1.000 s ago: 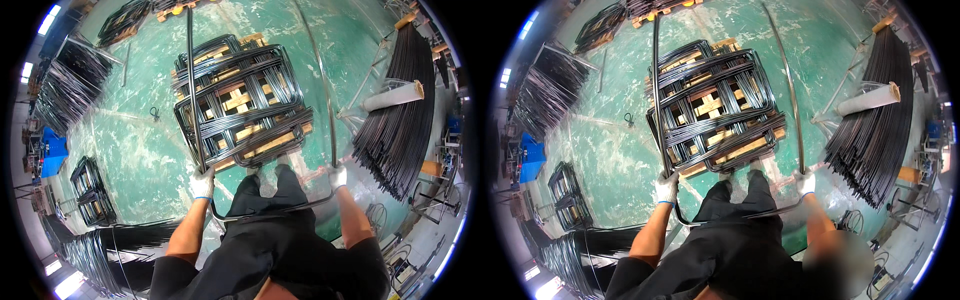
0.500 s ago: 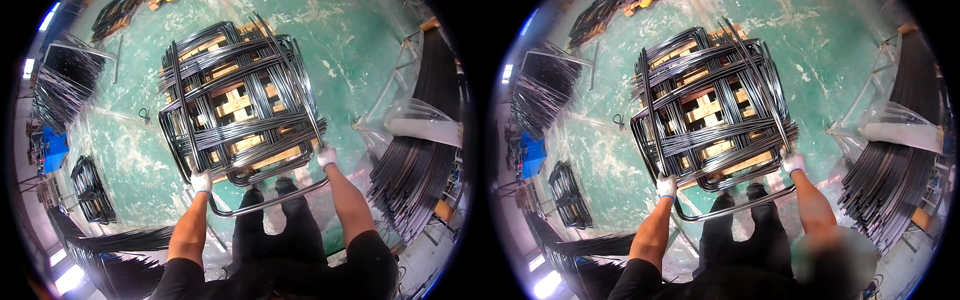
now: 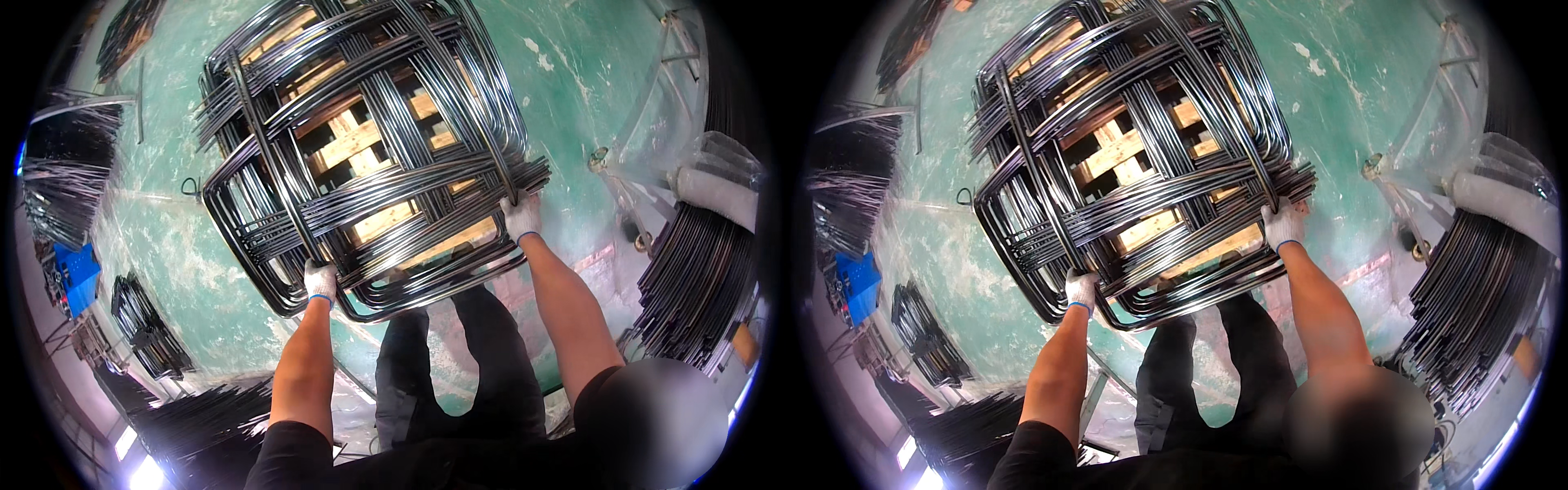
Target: The person operates a manual metal bending machine in a workshop. They repeatedly pick up straight metal rods, insert them into the machine, and pull a lever to bend them into rectangular frames. The finished frames are then stacked on a wooden pallet.
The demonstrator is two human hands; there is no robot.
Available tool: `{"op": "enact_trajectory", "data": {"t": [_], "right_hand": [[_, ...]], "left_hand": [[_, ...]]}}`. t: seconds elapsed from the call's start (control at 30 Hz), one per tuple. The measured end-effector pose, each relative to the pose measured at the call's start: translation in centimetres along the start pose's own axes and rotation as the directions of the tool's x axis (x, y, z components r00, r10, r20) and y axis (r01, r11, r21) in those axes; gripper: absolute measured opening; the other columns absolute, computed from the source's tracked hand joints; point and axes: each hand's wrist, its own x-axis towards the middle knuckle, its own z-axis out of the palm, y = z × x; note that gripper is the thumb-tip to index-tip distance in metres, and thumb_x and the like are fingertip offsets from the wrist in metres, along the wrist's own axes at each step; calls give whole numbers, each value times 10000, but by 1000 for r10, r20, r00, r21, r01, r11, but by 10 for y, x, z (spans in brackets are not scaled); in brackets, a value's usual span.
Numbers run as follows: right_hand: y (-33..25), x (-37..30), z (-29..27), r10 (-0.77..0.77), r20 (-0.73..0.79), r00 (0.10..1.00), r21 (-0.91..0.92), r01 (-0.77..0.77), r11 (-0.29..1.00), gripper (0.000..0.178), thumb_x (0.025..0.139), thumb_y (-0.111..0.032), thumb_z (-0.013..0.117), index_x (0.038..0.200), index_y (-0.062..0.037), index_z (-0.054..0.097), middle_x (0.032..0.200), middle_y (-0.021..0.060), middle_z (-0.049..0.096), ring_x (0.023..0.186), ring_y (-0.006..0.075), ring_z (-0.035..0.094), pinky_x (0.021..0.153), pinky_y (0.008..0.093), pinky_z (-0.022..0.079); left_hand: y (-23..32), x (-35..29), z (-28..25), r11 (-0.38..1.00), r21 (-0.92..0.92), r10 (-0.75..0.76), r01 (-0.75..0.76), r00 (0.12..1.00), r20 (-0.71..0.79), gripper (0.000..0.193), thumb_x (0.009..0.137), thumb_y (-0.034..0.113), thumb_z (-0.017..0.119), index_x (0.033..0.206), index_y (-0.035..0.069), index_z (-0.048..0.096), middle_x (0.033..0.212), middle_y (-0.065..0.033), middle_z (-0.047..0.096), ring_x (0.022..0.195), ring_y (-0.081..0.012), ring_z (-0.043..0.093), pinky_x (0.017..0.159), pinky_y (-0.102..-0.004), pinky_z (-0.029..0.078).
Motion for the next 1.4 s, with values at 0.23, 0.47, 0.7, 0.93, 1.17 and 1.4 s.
{"op": "enact_trajectory", "data": {"t": [0.23, 0.47, 0.7, 0.93, 1.17, 1.4], "right_hand": [[-30, -19, -12, 251, -102, 963, -38, -256, 966, 369, 919, -227, 688, 1233, -71, 574, 1158, 262, 714, 1036, 436, 706, 901, 566, 562], [-49, -168, -84, 15, -205, 979, 86, 3, 996, 540, 873, -251, 751, 1345, -38, 599, 1273, 256, 655, 1185, 436, 635, 996, 514, 532], [-36, -402, -336, 67, -583, 810, 142, 20, 990, 543, 818, -157, 822, 1300, -28, 609, 1227, 215, 664, 1166, 414, 626, 1013, 502, 507], [170, -385, -540, 514, -754, 409, 246, -549, 799, 735, 851, -392, 834, 1392, 11, 543, 1188, 258, 681, 1117, 432, 648, 992, 509, 525], [193, -293, -610, 823, -340, 456, 310, -772, 555, 1009, 759, -727, 782, 1366, 39, 535, 1322, 211, 648, 1273, 362, 605, 1080, 457, 497], [253, -285, -617, 682, -140, 718, 484, -551, 680, 585, 813, -409, 771, 1193, 27, 685, 1235, 254, 720, 1172, 378, 703, 1016, 428, 563]], "left_hand": [[6, 20, 14, 993, -26, -112, 116, 986, 125, 404, 750, 24, 712, 1147, -30, 665, 1001, -107, 742, 890, -236, 691, 835, -348, 543], [1, -20, -10, 988, -23, -126, 151, 889, 441, 349, 837, 162, 708, 1159, 29, 710, 1144, -112, 713, 983, -267, 678, 897, -350, 520], [36, -142, 23, 984, 179, -99, -17, 779, 619, 252, 845, 99, 674, 1076, -2, 671, 753, -22, 612, 664, -130, 571, 614, -308, 465], [120, -286, 45, 956, 194, 45, -222, 760, 649, 244, 845, 8, 681, 1089, -1, 692, 730, -6, 606, 578, -95, 550, 504, -266, 408], [175, -384, 55, 999, 38, 8, -31, 863, 506, 260, 821, -98, 668, 1020, 63, 622, 683, -62, 572, 504, -186, 556, 435, -304, 426], [133, -460, 158, 961, -126, 19, 247, 395, 918, 80, 932, 104, 624, 986, 75, 675, 988, -133, 686, 820, -250, 676, 673, -384, 565]]}}
